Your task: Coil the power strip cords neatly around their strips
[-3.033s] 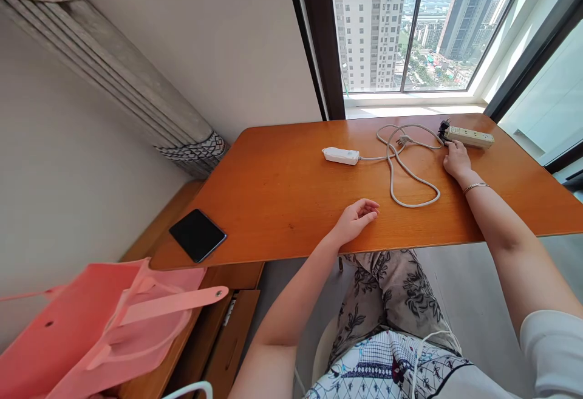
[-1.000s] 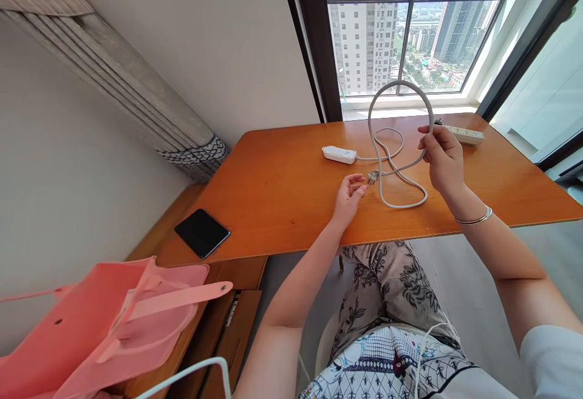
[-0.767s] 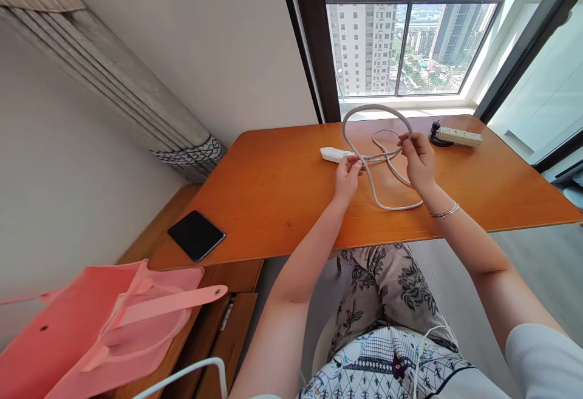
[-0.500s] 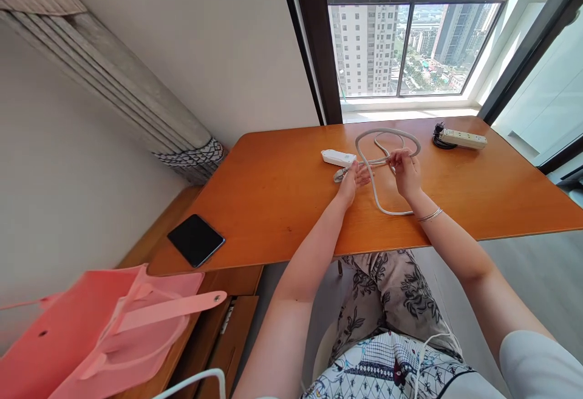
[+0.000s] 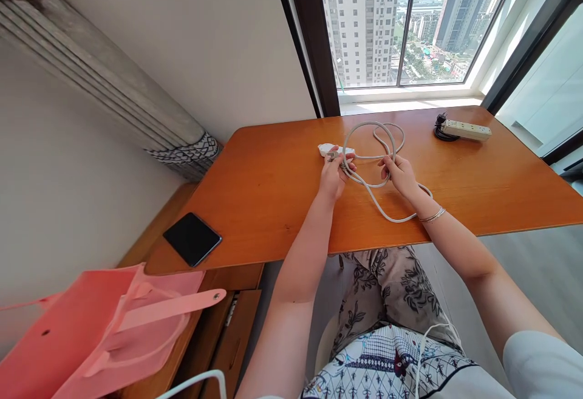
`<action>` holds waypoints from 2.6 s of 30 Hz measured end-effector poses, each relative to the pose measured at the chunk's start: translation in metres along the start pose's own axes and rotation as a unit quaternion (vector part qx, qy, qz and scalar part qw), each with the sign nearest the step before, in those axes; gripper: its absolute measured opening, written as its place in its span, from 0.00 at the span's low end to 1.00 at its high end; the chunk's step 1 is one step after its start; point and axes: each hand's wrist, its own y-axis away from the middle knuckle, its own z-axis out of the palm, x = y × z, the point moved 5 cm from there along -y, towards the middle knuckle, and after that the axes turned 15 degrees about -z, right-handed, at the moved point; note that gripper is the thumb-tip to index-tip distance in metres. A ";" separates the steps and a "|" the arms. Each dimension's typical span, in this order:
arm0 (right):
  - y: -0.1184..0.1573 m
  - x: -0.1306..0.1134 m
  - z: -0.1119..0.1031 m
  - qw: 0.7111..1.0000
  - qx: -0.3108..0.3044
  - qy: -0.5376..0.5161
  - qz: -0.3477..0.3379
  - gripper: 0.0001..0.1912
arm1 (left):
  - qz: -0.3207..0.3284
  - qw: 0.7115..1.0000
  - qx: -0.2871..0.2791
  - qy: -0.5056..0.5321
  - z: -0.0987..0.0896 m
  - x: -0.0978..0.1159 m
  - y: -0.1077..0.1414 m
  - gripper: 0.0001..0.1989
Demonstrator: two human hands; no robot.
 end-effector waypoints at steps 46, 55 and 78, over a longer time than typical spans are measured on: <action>0.015 0.000 0.024 0.977 -0.179 -0.110 0.047 0.24 | -0.048 0.997 -0.031 0.053 0.000 0.020 0.015 0.10; 0.029 0.001 0.043 0.943 -0.249 -0.152 0.162 0.06 | -0.078 0.995 -0.066 0.014 0.005 0.017 0.023 0.09; 0.035 0.002 0.046 0.942 -0.272 -0.099 0.170 0.18 | -0.079 0.992 -0.079 -0.051 0.003 0.001 0.013 0.11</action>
